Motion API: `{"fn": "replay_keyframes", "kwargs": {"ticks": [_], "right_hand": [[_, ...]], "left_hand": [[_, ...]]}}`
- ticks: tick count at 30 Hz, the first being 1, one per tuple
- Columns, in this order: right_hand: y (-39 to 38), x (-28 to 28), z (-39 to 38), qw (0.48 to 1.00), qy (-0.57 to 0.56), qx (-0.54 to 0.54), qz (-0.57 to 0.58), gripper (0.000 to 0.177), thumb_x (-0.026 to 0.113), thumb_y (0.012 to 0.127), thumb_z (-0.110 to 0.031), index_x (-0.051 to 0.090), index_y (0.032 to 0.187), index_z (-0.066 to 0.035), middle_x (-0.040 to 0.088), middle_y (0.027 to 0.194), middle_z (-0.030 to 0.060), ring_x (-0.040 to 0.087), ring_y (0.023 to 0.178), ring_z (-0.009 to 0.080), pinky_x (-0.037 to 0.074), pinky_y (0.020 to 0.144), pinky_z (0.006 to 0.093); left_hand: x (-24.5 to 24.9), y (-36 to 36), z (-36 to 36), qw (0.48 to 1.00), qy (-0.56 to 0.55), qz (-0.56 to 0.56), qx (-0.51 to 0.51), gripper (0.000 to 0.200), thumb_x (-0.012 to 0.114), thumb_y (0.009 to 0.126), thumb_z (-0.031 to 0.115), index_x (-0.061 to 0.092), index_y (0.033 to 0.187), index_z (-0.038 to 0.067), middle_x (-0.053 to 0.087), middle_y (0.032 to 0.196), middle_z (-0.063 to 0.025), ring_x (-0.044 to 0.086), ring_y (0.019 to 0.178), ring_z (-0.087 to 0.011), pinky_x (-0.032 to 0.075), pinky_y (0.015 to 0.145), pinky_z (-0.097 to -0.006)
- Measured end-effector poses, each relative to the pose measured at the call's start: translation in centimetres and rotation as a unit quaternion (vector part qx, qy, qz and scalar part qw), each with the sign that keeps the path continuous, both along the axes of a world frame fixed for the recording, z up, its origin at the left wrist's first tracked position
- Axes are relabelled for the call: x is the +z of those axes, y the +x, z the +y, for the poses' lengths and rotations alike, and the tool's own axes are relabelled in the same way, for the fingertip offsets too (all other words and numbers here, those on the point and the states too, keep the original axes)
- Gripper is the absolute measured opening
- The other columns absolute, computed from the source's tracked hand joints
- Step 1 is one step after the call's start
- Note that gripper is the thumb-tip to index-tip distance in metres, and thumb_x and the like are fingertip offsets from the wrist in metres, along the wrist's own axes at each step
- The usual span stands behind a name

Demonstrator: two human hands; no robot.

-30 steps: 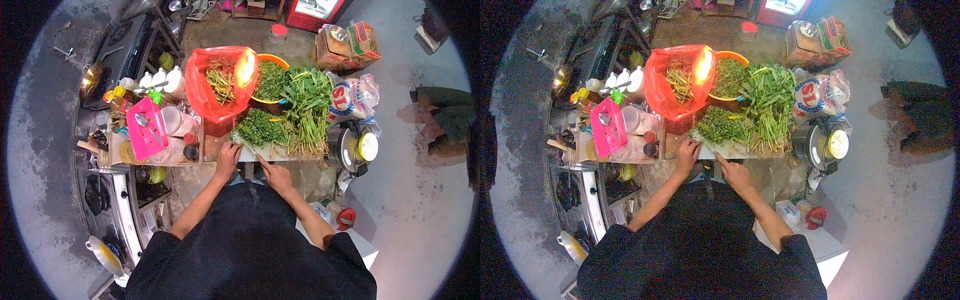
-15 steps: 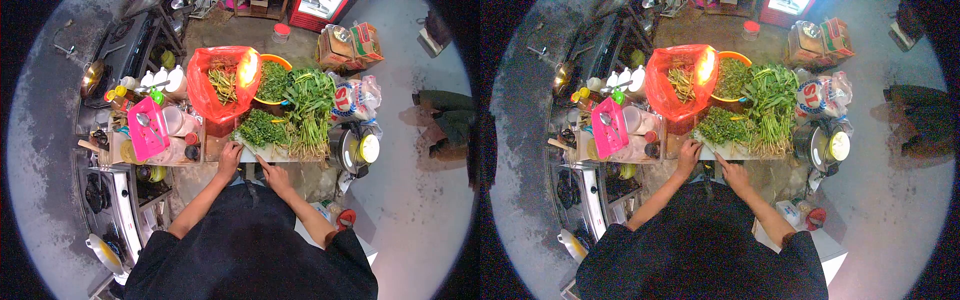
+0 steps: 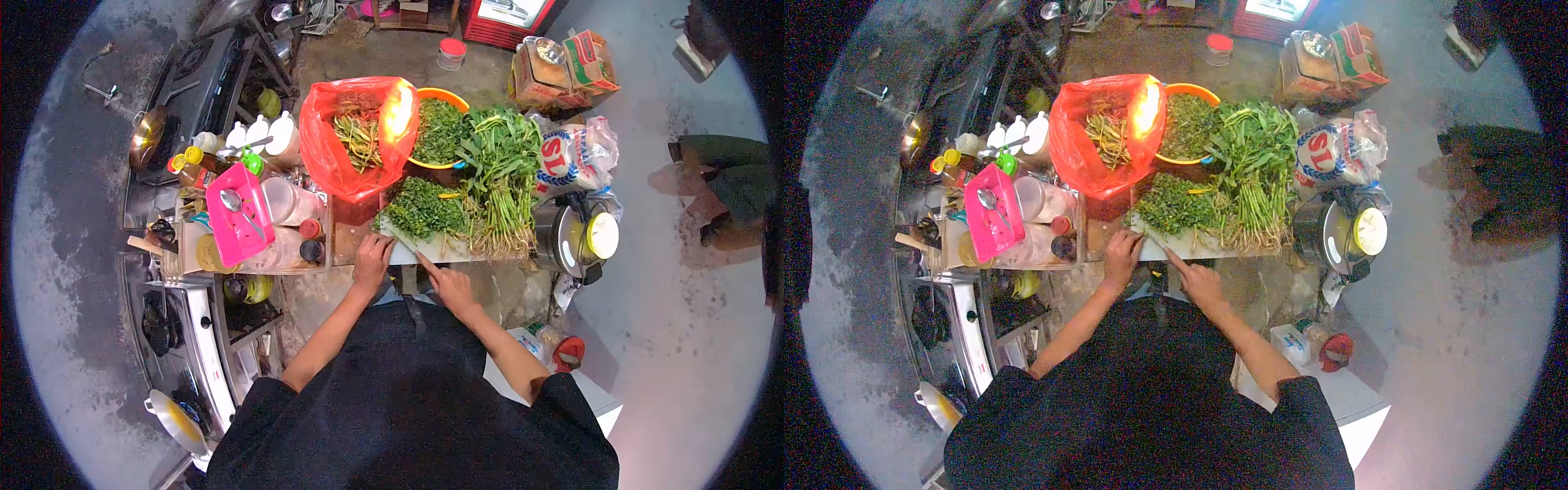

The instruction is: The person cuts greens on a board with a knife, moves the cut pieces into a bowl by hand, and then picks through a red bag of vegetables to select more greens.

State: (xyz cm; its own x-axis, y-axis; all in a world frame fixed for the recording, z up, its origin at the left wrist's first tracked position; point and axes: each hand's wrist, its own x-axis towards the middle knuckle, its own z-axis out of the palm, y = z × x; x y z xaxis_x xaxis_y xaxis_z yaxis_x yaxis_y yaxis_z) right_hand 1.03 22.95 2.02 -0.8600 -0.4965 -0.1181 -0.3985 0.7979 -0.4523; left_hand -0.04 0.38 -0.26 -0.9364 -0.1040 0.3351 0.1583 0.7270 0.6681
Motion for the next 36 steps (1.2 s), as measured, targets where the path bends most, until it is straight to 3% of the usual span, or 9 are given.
{"fn": "replay_keyframes", "kwargs": {"ticks": [6,8,14,20,27,36], "right_hand": [[-0.5,0.9,0.7,0.999,0.050,0.001,0.005,0.075,0.064,0.092,-0.024,0.027,0.155,-0.045,0.066,0.071,0.0141,0.067,0.064,0.0364,0.055,0.056,0.0514],[-0.7,1.4,0.7,1.000,0.016,0.002,-0.005,0.065,0.057,0.098,-0.025,0.031,0.155,-0.042,0.065,0.071,0.0158,0.065,0.063,0.0375,0.052,0.057,0.0511],[-0.7,2.5,0.6,0.996,0.069,0.026,-0.053,0.071,0.060,0.095,-0.025,0.027,0.156,-0.043,0.070,0.077,0.0164,0.068,0.064,0.0392,0.056,0.060,0.0531],[-0.7,3.0,0.6,0.996,0.047,0.017,-0.071,0.068,0.059,0.096,-0.026,0.029,0.154,-0.045,0.070,0.077,0.0171,0.069,0.067,0.0398,0.056,0.061,0.0541],[-1.0,0.2,-1.2,0.999,0.002,-0.013,-0.032,0.066,0.059,0.096,-0.027,0.032,0.153,-0.045,0.069,0.075,0.0184,0.069,0.066,0.0396,0.056,0.059,0.0536],[-0.2,1.2,1.0,0.997,0.068,0.026,0.000,0.073,0.062,0.095,-0.026,0.025,0.156,-0.044,0.068,0.073,0.0119,0.068,0.063,0.0359,0.057,0.058,0.0497]], "left_hand": [[0.0,-0.3,-0.2,1.000,0.010,-0.013,-0.012,0.012,0.071,0.085,0.006,0.071,0.095,0.000,0.062,0.089,-0.0142,0.062,0.087,-0.0335,0.051,0.077,-0.0430],[0.2,-0.2,-0.3,1.000,0.002,-0.014,-0.015,0.012,0.071,0.085,0.006,0.071,0.095,0.000,0.061,0.088,-0.0143,0.061,0.087,-0.0339,0.050,0.078,-0.0426],[-0.3,-0.4,-0.2,1.000,0.010,0.001,-0.020,0.014,0.072,0.084,0.006,0.071,0.097,-0.001,0.061,0.089,-0.0151,0.061,0.087,-0.0344,0.051,0.077,-0.0430],[0.0,-0.4,-0.2,1.000,0.007,-0.004,-0.024,0.011,0.073,0.083,0.006,0.070,0.091,-0.002,0.063,0.090,-0.0145,0.063,0.085,-0.0332,0.052,0.077,-0.0424],[-0.2,-0.4,-0.3,0.999,0.023,-0.017,-0.028,0.013,0.071,0.085,0.006,0.071,0.096,-0.001,0.063,0.090,-0.0164,0.062,0.089,-0.0357,0.051,0.078,-0.0444],[-0.2,-0.6,-0.2,0.999,0.022,-0.029,0.001,0.012,0.071,0.085,0.008,0.071,0.094,0.000,0.065,0.094,-0.0161,0.063,0.090,-0.0358,0.051,0.079,-0.0445]]}}
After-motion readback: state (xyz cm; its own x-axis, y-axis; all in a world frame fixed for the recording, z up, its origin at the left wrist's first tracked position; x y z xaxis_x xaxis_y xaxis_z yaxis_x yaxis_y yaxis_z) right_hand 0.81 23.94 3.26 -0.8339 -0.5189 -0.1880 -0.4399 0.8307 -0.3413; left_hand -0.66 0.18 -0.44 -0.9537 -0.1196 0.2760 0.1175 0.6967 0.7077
